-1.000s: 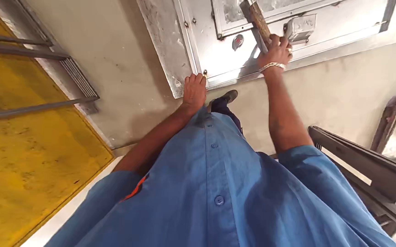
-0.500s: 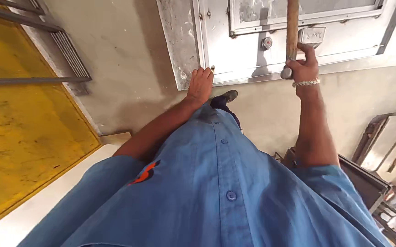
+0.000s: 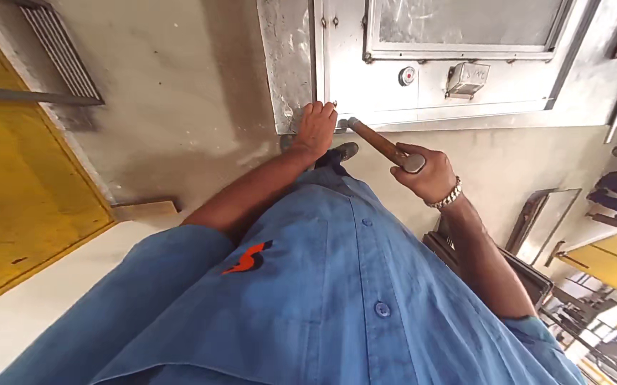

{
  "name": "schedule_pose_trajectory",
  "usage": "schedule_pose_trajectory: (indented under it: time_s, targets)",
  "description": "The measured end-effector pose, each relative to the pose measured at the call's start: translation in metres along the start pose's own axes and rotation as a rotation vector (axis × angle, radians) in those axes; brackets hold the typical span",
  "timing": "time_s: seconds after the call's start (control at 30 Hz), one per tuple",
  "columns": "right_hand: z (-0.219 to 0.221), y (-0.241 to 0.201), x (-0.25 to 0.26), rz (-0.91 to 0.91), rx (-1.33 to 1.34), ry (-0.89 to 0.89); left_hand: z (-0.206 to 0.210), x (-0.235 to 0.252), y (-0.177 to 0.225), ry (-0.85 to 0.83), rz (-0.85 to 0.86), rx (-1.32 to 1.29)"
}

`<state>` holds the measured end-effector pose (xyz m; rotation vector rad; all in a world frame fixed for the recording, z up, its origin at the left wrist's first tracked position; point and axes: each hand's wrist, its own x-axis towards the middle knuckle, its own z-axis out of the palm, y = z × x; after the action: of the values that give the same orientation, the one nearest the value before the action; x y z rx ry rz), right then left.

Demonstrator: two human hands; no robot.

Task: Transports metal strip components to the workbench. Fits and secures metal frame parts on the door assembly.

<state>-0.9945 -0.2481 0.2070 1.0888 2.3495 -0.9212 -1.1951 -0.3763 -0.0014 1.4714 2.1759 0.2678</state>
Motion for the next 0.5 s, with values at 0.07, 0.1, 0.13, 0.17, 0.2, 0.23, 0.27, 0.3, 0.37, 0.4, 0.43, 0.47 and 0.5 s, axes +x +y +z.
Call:
schedule_pose_trajectory:
  time_s: [0.07, 0.1, 0.13, 0.17, 0.2, 0.23, 0.27, 0.3, 0.37, 0.4, 0.43, 0.47, 0.5]
  targets:
    - [0.000, -0.007, 0.008, -0.018, -0.005, 0.036, -0.003, 0.000, 0.001, -0.006, 0.000, -0.019]
    - [-0.003, -0.012, 0.011, -0.023, 0.001, 0.049, -0.003, 0.000, 0.001, -0.006, -0.002, -0.019]
    - [-0.006, -0.017, 0.016, -0.015, -0.002, 0.054, -0.003, 0.000, 0.002, -0.010, -0.004, -0.019]
    - [-0.009, -0.018, 0.023, 0.000, -0.017, 0.045, -0.003, -0.001, 0.002, -0.014, -0.004, -0.019]
    - [-0.011, -0.017, 0.033, 0.018, -0.052, 0.032, -0.003, 0.000, 0.002, -0.012, -0.004, -0.017]
    - [-0.012, -0.016, 0.041, 0.027, -0.071, 0.021, -0.004, 0.001, 0.002, -0.010, -0.004, -0.019]
    - [-0.012, -0.017, 0.048, 0.026, -0.081, 0.011, -0.004, 0.001, 0.002, -0.010, -0.005, -0.017]
    - [-0.011, -0.018, 0.053, 0.022, -0.093, 0.004, -0.004, 0.001, 0.002, -0.011, -0.004, -0.013]
    - [-0.010, -0.024, 0.060, 0.041, -0.135, -0.021, -0.005, 0.000, 0.002, -0.016, -0.006, 0.002]
    - [-0.011, -0.028, 0.063, 0.057, -0.160, -0.040, -0.005, 0.000, 0.002, -0.018, -0.006, 0.004]
    - [-0.010, -0.032, 0.066, 0.066, -0.183, -0.048, -0.005, 0.000, 0.002, -0.016, -0.004, 0.009]
    - [-0.010, -0.035, 0.068, 0.075, -0.199, -0.052, -0.005, 0.000, 0.002, -0.017, -0.003, 0.012]
    - [-0.011, -0.038, 0.070, 0.079, -0.211, -0.057, -0.004, 0.000, 0.002, -0.016, -0.001, 0.015]
